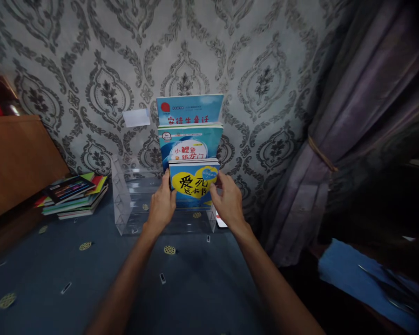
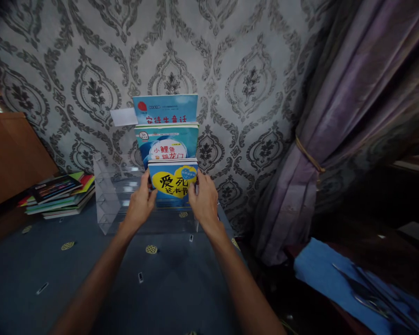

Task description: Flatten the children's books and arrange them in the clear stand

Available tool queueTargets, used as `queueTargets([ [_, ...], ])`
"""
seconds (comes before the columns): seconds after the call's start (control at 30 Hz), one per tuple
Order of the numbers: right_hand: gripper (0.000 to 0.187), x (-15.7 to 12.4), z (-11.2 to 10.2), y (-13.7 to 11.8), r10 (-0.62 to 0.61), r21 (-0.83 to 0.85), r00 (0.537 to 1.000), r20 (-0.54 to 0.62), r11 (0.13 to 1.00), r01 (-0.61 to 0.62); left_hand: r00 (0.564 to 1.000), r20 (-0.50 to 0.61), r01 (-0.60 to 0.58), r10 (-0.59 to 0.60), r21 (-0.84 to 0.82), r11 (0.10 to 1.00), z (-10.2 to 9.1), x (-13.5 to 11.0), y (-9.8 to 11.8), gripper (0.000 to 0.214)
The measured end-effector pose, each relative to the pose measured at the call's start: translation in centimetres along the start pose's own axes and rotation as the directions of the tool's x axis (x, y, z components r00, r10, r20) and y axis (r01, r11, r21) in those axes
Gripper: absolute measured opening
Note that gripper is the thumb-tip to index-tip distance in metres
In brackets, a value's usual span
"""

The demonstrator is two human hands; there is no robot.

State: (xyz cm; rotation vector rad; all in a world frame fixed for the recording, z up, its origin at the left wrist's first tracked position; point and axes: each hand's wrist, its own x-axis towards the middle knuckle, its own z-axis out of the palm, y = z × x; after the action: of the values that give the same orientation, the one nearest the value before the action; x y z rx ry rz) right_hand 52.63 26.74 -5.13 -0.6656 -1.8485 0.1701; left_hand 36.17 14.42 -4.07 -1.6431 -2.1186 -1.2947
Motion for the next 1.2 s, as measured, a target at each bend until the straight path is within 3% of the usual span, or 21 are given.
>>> queueTargets([
  [0.3, 0.035, -0.2, -0.3, -1.2, 0.052, -0.138, 0.998, 0.032, 0.989, -0.047, 0.999, 0.017, 0.031, -0.032, 0.075, 0.997, -0.3, -0.1, 0.5, 0.066],
  [1.2, 0.045, -0.2, -0.1, -1.2, 0.095, -0.109, 0.995, 0.014, 0.99, -0.093, 0.998, 0.036, 0.039, -0.041, 0.066, 0.997, -0.4, 0.0, 0.4, 0.067],
])
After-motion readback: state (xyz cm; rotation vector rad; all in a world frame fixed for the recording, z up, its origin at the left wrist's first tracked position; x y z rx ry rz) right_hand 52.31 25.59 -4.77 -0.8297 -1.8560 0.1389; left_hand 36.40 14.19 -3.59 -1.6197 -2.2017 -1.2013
